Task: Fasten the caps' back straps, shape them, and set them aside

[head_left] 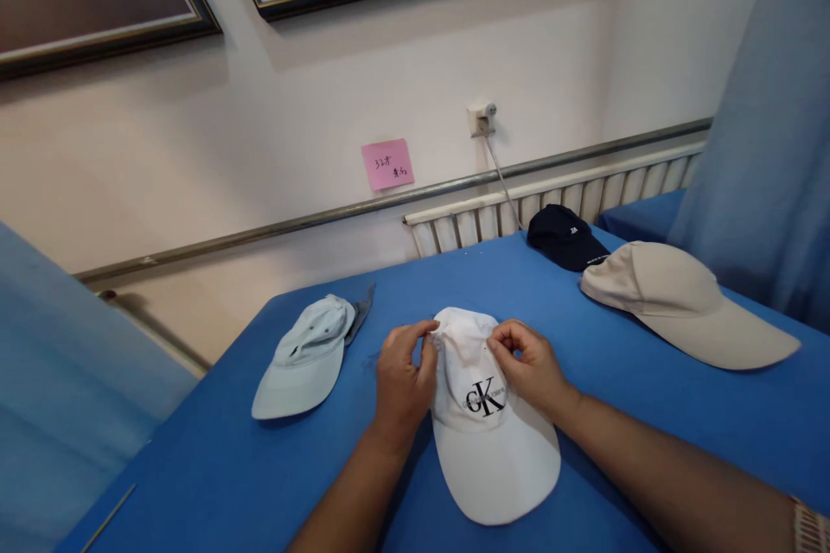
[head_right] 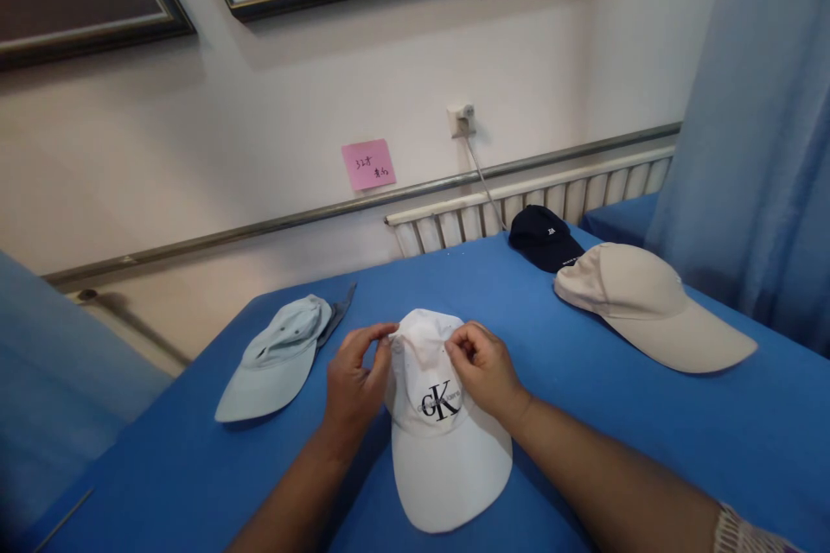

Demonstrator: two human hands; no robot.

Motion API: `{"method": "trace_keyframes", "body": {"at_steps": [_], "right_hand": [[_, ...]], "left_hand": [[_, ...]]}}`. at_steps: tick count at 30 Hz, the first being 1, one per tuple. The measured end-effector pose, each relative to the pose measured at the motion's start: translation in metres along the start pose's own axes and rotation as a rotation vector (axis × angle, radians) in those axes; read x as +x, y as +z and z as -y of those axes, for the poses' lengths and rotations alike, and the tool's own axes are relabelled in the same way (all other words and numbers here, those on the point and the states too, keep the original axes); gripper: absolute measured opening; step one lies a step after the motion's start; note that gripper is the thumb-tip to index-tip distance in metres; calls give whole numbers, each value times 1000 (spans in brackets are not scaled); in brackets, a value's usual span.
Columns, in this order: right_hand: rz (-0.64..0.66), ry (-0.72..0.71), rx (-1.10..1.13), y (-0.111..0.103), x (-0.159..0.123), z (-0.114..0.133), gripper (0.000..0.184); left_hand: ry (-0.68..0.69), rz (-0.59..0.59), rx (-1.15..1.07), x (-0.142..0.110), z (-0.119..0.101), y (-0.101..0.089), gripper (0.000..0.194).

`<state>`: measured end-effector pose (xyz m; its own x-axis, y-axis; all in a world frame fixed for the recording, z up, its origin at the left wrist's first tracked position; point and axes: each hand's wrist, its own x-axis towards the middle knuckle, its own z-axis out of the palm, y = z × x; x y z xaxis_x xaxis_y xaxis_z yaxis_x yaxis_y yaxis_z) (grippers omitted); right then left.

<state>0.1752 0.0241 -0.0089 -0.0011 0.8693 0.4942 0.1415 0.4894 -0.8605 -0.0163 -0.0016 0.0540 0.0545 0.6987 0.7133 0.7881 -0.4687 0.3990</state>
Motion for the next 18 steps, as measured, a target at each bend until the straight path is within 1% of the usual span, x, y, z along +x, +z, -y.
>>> {"method": "trace_keyframes", "body": {"at_steps": [3,6,8,10,11,13,16,18], "right_hand": [[-11,79,29,0,1,-4,14],[-19,116,70,-1,3,-8,16],[-40,125,92,-4,4,-12,18],[-75,139,93,-7,6,-16,21],[-90,146,80,-9,7,-17,23],[-97,150,30,-11,9,-20,25],[-27,121,-37,-11,9,-20,25],[34,75,-60,-8,7,-17,22]], "left_hand": [[18,0,2,-10,10,-4,20],[4,68,10,-19,19,-7,18],[-44,109,13,-22,22,-8,17],[-130,153,31,-23,21,-10,18],[-179,190,49,-22,20,-10,18],[-253,303,98,-21,16,-11,19],[-289,483,147,-21,7,-9,24],[-295,538,166,-22,1,-5,26]]}}
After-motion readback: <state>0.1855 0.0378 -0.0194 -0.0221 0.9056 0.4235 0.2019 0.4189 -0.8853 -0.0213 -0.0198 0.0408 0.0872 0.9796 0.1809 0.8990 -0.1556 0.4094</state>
